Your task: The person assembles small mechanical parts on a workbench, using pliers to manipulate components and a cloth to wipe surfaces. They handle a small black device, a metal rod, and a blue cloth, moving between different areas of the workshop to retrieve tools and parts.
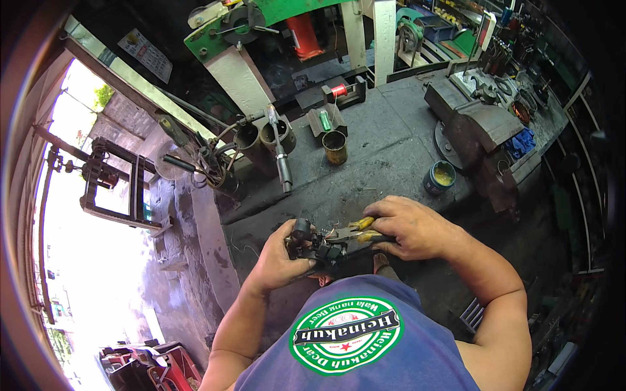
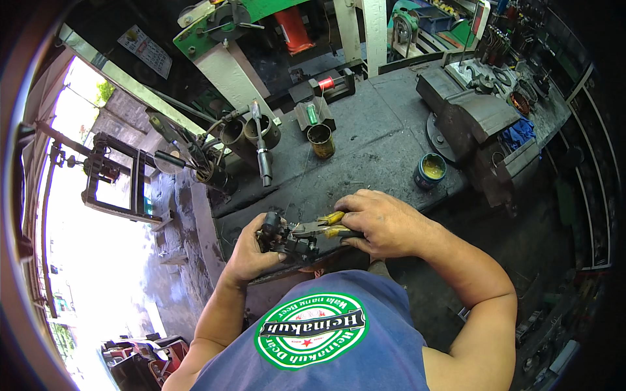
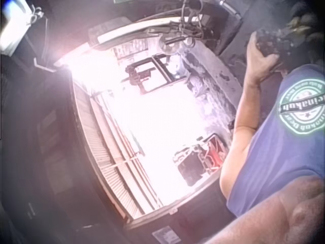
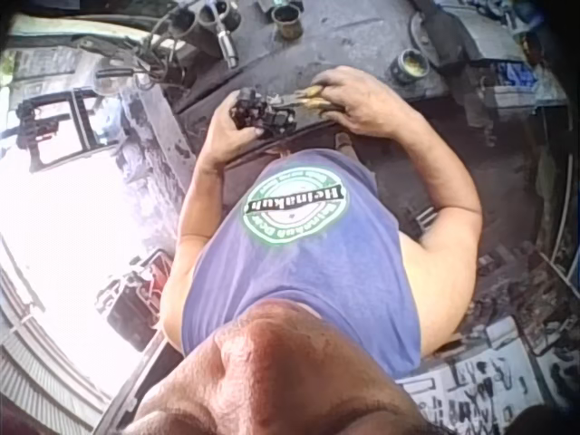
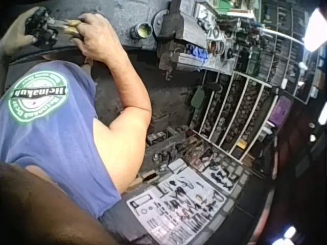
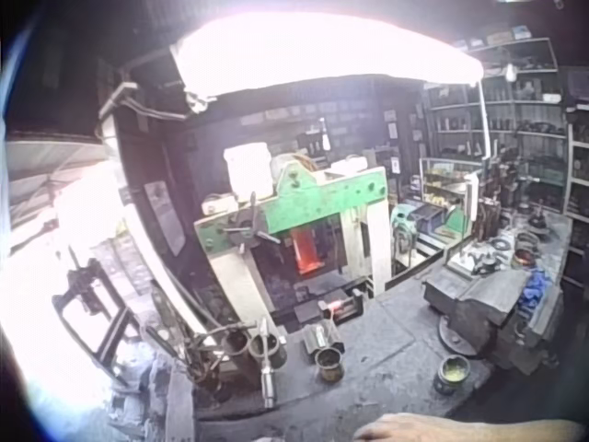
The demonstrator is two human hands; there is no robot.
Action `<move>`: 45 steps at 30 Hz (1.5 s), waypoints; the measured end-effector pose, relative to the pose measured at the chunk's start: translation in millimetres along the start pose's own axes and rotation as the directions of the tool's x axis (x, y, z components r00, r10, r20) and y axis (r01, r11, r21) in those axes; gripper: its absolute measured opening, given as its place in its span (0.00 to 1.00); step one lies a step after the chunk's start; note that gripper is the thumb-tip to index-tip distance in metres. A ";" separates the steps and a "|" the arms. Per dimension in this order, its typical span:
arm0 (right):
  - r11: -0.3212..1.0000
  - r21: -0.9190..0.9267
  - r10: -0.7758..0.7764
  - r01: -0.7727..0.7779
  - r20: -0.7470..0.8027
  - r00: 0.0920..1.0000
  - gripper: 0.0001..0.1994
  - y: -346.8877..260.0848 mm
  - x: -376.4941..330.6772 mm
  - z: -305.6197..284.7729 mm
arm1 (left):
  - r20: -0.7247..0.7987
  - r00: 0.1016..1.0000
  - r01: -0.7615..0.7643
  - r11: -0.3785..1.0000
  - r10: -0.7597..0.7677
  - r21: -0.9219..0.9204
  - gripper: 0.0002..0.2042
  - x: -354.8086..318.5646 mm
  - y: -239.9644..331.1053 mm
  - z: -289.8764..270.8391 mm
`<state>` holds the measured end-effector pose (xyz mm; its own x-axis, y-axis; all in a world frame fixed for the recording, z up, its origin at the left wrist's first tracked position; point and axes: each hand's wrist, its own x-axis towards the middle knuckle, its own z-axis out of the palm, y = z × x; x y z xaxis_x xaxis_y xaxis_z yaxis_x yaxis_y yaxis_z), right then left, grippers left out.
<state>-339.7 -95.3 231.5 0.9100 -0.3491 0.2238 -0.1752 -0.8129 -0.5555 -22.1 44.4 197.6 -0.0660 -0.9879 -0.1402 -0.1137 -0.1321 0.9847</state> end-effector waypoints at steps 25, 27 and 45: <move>0.986 0.162 0.008 -0.032 0.150 0.989 0.15 30.9 -31.1 12.3 | -0.084 0.997 0.042 0.859 0.001 0.510 0.31 2.7 21.5 34.6; 0.971 0.227 0.037 -0.068 0.139 0.990 0.15 37.8 -43.9 23.2 | -0.103 0.994 0.084 0.879 -0.040 0.469 0.31 3.9 22.6 46.5; 0.239 0.902 0.642 -0.358 0.130 0.756 0.19 61.8 -289.4 42.6 | -0.020 0.999 -0.046 0.999 0.047 0.020 0.33 19.8 -21.6 131.0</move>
<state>-597.8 -24.6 98.3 0.6243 -0.7249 -0.2912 -0.0288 0.3511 -0.9359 -150.8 38.3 160.0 -0.0513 -0.9944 -0.0920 -0.1306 -0.0847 0.9878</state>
